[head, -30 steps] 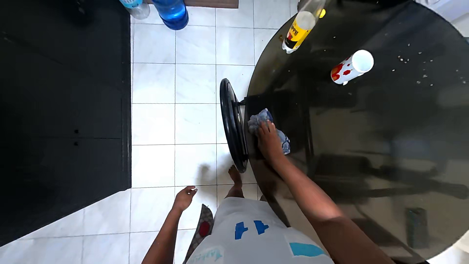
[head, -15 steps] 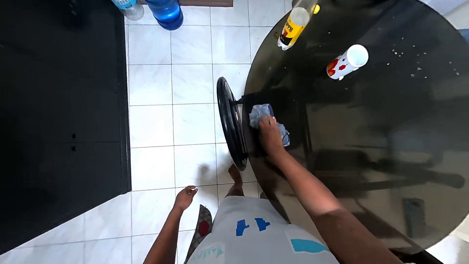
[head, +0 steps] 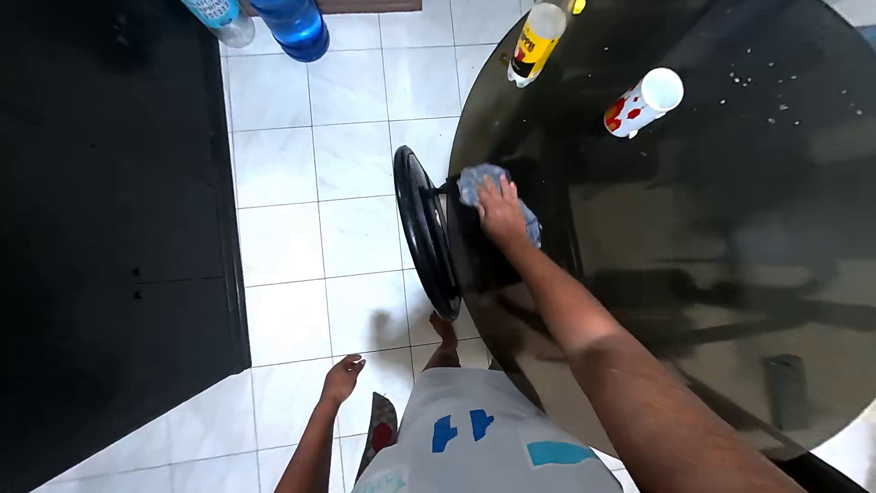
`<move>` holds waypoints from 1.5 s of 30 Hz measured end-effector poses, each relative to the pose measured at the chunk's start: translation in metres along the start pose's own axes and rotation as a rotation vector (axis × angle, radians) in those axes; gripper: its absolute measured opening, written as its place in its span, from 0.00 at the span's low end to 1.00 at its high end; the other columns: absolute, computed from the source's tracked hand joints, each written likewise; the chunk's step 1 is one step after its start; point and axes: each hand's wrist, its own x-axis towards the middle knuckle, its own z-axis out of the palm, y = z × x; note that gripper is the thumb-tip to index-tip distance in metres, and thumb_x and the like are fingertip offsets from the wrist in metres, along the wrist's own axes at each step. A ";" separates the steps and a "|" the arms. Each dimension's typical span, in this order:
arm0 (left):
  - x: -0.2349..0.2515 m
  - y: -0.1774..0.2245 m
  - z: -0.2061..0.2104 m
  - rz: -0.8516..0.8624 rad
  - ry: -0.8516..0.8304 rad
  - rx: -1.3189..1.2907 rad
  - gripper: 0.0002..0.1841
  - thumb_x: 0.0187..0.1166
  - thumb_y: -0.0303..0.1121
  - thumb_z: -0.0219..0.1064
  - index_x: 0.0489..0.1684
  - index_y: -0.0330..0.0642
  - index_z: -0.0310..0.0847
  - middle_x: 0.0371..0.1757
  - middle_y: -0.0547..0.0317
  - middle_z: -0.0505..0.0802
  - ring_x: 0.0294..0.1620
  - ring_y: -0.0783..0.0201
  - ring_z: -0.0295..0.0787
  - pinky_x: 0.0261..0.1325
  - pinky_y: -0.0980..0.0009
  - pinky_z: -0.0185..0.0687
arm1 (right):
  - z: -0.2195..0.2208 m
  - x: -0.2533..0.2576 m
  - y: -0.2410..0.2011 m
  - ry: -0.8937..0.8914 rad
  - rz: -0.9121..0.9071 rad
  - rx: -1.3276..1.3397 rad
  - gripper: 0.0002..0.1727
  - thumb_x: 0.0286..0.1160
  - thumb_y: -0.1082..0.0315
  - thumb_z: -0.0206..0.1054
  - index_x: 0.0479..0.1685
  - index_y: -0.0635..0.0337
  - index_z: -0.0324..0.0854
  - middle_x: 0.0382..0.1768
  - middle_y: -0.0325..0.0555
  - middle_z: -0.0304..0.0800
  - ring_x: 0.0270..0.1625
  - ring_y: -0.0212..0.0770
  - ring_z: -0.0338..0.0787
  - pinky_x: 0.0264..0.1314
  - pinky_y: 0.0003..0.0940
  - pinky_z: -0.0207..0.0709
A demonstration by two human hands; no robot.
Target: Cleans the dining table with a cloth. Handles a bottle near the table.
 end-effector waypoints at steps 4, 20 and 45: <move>0.001 0.000 0.003 -0.006 -0.008 0.033 0.21 0.89 0.40 0.63 0.73 0.37 0.79 0.64 0.38 0.90 0.65 0.45 0.88 0.73 0.46 0.77 | 0.009 0.001 -0.005 0.075 0.082 -0.014 0.32 0.92 0.46 0.46 0.92 0.46 0.62 0.94 0.52 0.55 0.96 0.64 0.46 0.94 0.68 0.39; 0.015 0.048 0.012 0.054 -0.024 0.071 0.21 0.89 0.39 0.63 0.73 0.35 0.79 0.64 0.36 0.90 0.63 0.44 0.89 0.69 0.45 0.79 | 0.001 -0.172 0.016 -0.402 -0.535 0.188 0.29 0.93 0.54 0.50 0.89 0.54 0.66 0.93 0.52 0.58 0.96 0.57 0.52 0.96 0.62 0.40; -0.064 -0.033 0.120 -0.145 -0.096 0.227 0.23 0.88 0.42 0.64 0.73 0.36 0.80 0.63 0.40 0.92 0.64 0.45 0.90 0.72 0.46 0.80 | -0.113 -0.171 0.222 0.167 0.127 0.299 0.23 0.89 0.70 0.55 0.79 0.69 0.73 0.78 0.64 0.77 0.78 0.58 0.81 0.81 0.56 0.74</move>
